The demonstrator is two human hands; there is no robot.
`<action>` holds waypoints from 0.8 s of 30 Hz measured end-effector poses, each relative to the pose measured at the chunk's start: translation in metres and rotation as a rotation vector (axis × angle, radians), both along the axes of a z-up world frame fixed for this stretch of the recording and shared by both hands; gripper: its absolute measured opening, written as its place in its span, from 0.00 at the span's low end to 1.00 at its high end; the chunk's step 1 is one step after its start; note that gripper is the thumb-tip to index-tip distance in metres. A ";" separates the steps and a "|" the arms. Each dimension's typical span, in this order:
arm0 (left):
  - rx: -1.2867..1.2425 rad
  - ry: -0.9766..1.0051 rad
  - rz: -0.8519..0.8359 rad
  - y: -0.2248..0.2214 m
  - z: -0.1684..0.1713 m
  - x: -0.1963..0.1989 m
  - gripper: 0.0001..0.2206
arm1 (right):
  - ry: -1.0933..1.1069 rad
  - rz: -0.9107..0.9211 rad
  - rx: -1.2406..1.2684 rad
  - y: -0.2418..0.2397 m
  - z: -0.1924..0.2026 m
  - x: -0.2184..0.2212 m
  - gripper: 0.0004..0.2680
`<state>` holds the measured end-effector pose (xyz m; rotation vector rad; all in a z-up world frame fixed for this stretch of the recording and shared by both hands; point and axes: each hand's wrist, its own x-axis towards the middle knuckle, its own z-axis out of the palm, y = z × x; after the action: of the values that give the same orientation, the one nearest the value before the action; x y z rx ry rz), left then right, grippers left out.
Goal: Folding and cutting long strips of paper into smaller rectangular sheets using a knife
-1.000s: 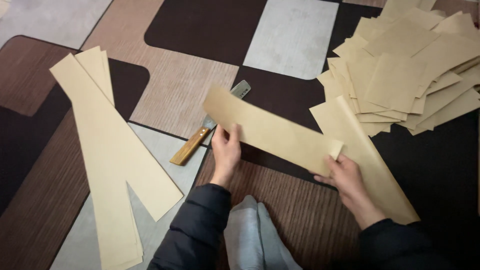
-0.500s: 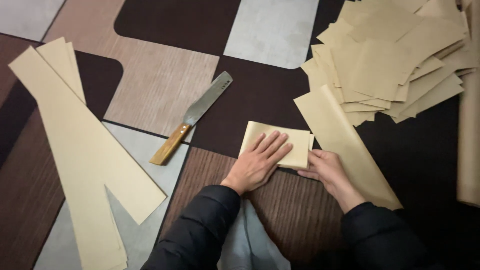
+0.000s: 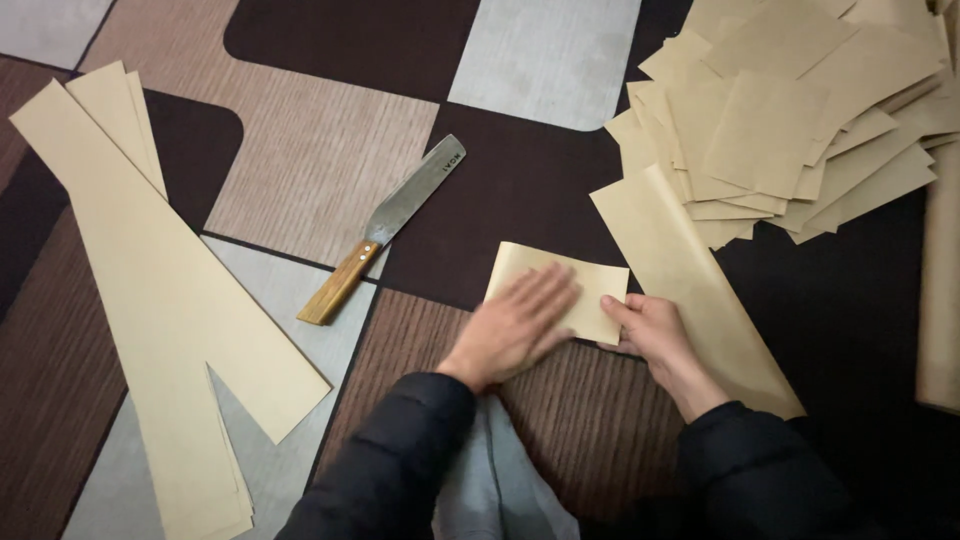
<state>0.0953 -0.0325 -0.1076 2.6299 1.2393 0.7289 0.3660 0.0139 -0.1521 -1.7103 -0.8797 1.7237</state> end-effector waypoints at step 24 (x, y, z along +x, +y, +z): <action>-0.180 0.033 0.262 -0.006 -0.006 -0.058 0.26 | 0.062 0.052 -0.160 0.003 0.034 0.000 0.20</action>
<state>0.0370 -0.0384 -0.1138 2.3724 1.5985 0.5800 0.3663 0.0171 -0.1176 -1.7388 -0.7836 1.9161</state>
